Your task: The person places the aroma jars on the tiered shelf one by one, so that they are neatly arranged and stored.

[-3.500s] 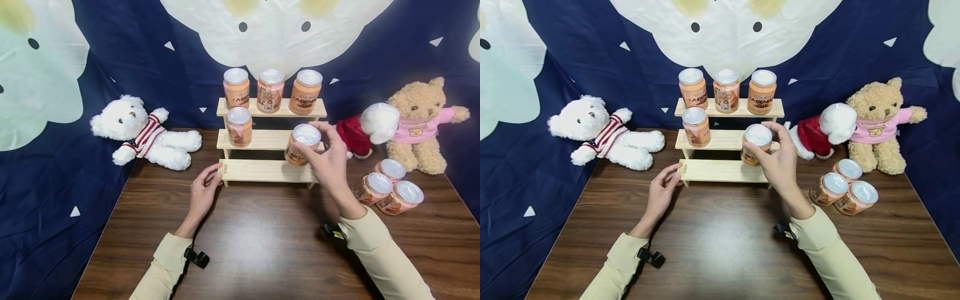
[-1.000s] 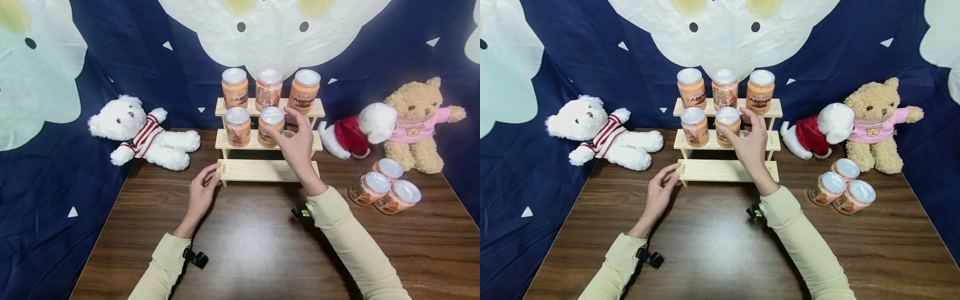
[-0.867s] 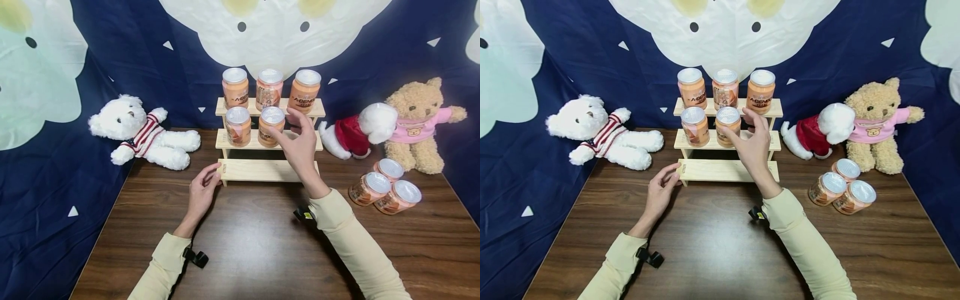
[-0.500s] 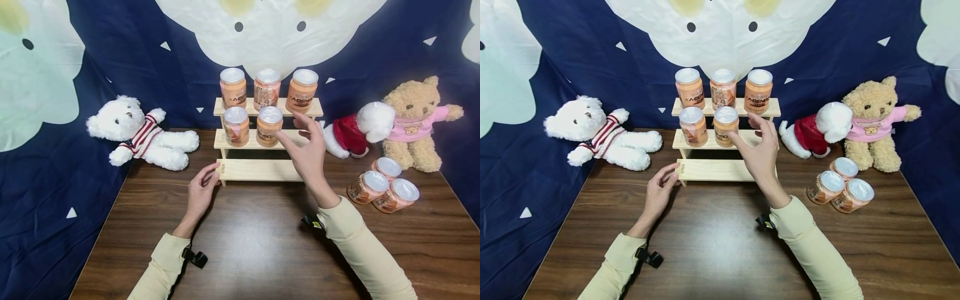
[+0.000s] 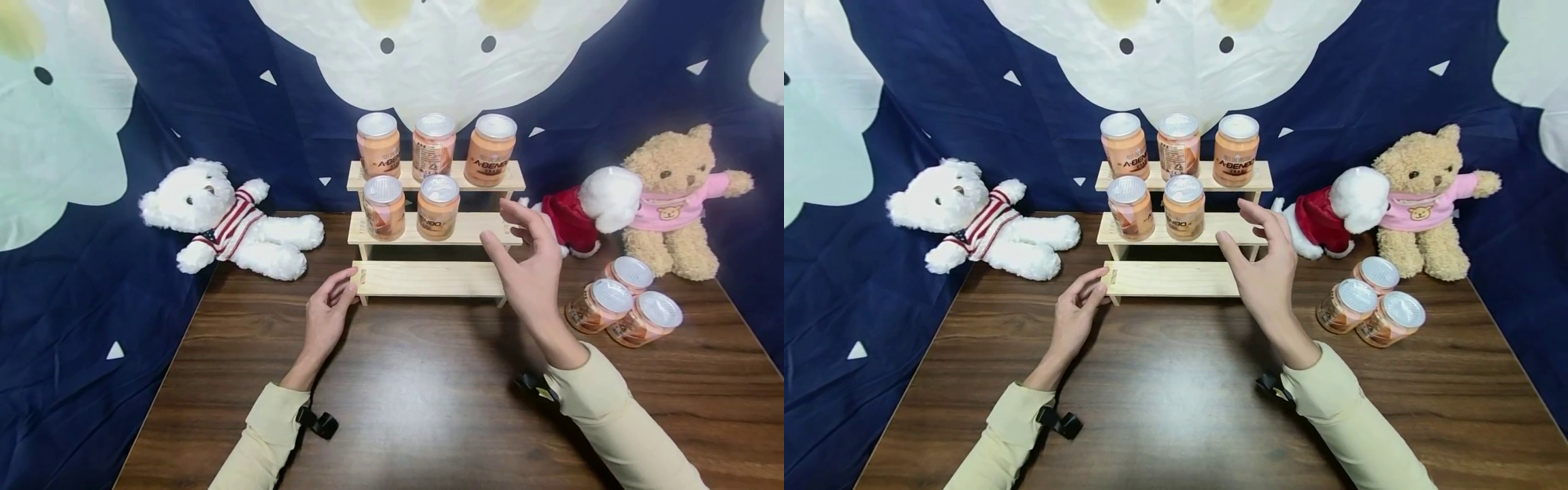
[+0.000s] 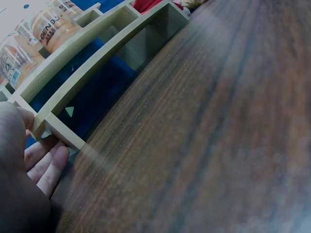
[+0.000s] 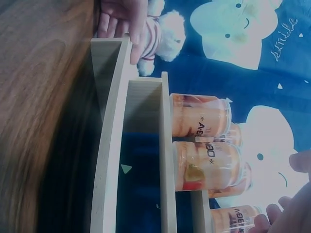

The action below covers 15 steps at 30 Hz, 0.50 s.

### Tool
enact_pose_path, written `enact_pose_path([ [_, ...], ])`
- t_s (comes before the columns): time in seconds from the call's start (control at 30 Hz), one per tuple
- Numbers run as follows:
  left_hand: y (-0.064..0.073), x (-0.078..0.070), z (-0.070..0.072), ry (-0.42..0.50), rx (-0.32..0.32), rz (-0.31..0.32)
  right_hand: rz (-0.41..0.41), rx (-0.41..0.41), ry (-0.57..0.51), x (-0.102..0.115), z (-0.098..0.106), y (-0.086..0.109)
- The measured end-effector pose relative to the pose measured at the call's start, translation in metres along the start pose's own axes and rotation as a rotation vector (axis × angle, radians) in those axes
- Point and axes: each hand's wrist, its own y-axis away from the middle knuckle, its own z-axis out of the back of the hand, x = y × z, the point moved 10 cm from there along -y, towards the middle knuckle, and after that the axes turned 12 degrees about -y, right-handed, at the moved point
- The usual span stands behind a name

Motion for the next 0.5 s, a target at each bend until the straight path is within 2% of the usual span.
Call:
enact_pose_path([
  [0.3,0.001,0.000,0.000,0.003,0.002,0.007,0.058,-0.016,0.009,0.017,0.025,0.014],
  [0.5,0.000,-0.001,0.000,0.007,0.002,0.004,0.080,-0.056,0.003,0.020,0.050,0.021],
])
